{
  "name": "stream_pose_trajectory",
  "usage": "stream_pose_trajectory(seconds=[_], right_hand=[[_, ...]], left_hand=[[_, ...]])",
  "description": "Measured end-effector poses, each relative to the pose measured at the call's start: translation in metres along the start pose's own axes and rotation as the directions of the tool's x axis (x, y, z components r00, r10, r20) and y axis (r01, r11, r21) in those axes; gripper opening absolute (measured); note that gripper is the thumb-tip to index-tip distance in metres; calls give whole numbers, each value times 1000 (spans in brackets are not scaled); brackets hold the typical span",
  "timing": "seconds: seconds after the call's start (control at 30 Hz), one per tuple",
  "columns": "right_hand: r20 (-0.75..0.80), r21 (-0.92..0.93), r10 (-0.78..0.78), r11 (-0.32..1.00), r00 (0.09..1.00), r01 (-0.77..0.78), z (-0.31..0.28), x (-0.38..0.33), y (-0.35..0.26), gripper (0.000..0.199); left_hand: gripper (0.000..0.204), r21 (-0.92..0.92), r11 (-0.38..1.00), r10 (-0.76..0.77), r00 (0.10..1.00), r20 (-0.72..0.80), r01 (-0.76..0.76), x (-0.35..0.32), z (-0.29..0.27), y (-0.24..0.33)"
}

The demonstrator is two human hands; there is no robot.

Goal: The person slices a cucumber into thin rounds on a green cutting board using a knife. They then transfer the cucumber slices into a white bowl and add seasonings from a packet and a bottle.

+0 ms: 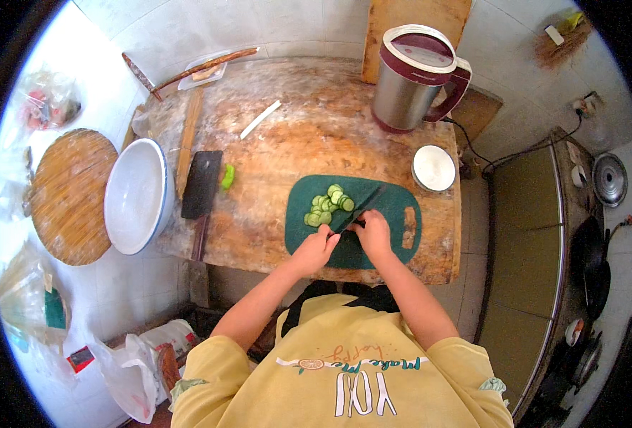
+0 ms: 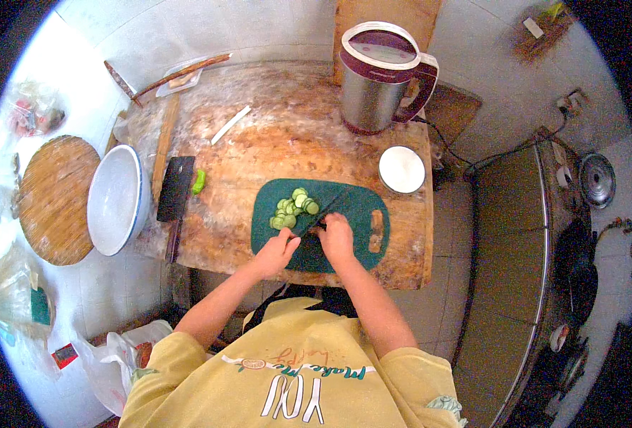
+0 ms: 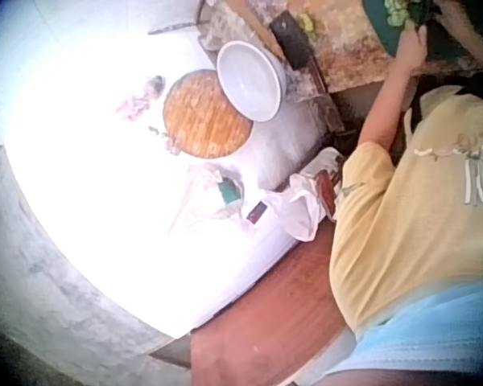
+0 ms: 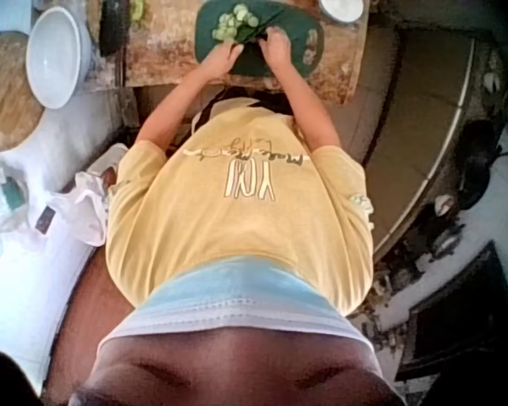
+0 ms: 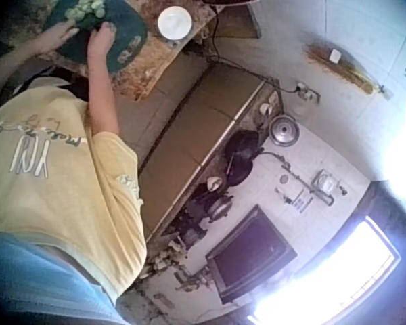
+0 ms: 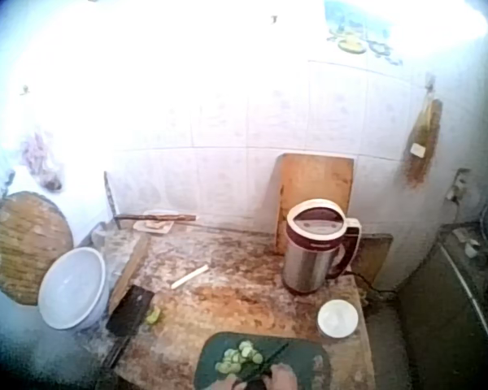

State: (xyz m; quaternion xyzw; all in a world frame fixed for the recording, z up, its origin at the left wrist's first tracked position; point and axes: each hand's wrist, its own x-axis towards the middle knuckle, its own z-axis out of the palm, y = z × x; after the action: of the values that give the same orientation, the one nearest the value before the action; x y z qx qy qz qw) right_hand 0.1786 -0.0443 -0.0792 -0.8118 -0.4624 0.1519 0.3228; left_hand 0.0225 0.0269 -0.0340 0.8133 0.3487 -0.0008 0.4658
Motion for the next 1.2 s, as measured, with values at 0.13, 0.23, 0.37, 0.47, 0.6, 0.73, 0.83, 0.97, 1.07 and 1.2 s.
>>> stream_pose_trajectory(seconds=[0.13, 0.23, 0.37, 0.47, 0.6, 0.73, 0.83, 0.97, 1.07, 1.2], right_hand=[[18, 3, 26, 1000, 999, -26, 3, -1, 5, 21], [11, 20, -13, 1000, 1000, 13, 5, -1, 10, 22], [40, 38, 28, 999, 999, -30, -5, 0, -1, 24], [42, 41, 40, 998, 998, -42, -5, 0, 0, 25], [50, 29, 50, 998, 998, -51, 1, 0, 6, 25], [46, 46, 33, 998, 998, -35, -2, 0, 2, 25], [38, 64, 46, 997, 998, -49, -2, 0, 0, 25], [42, 24, 23, 999, 999, -24, -3, 0, 0, 21], [67, -18, 30, 999, 997, -29, -1, 0, 1, 21], [77, -109, 27, 994, 997, -19, -3, -1, -1, 21]], left_hand=[[32, -18, 999, 38, 999, 39, -37, -12, -7, 19], [31, -15, 999, 47, 999, -9, -47, -12, -2, 12], [31, -3, 998, 64, 998, -6, -64, -12, -3, 11], [32, 30, 997, 66, 998, 17, -66, -13, -4, 10], [32, 40, 996, 72, 997, 27, -73, -15, -7, 12], [30, 14, 1000, 16, 998, 56, -16, -9, -7, 11], [31, 20, 999, 29, 998, 53, -30, -5, -6, 13], [32, 3, 1000, 13, 998, 60, -13, 8, 0, 6], [32, 1, 1000, -4, 998, 61, 4, 14, 3, 4], [34, -23, 999, 34, 999, 36, -33, 13, 5, 2]])
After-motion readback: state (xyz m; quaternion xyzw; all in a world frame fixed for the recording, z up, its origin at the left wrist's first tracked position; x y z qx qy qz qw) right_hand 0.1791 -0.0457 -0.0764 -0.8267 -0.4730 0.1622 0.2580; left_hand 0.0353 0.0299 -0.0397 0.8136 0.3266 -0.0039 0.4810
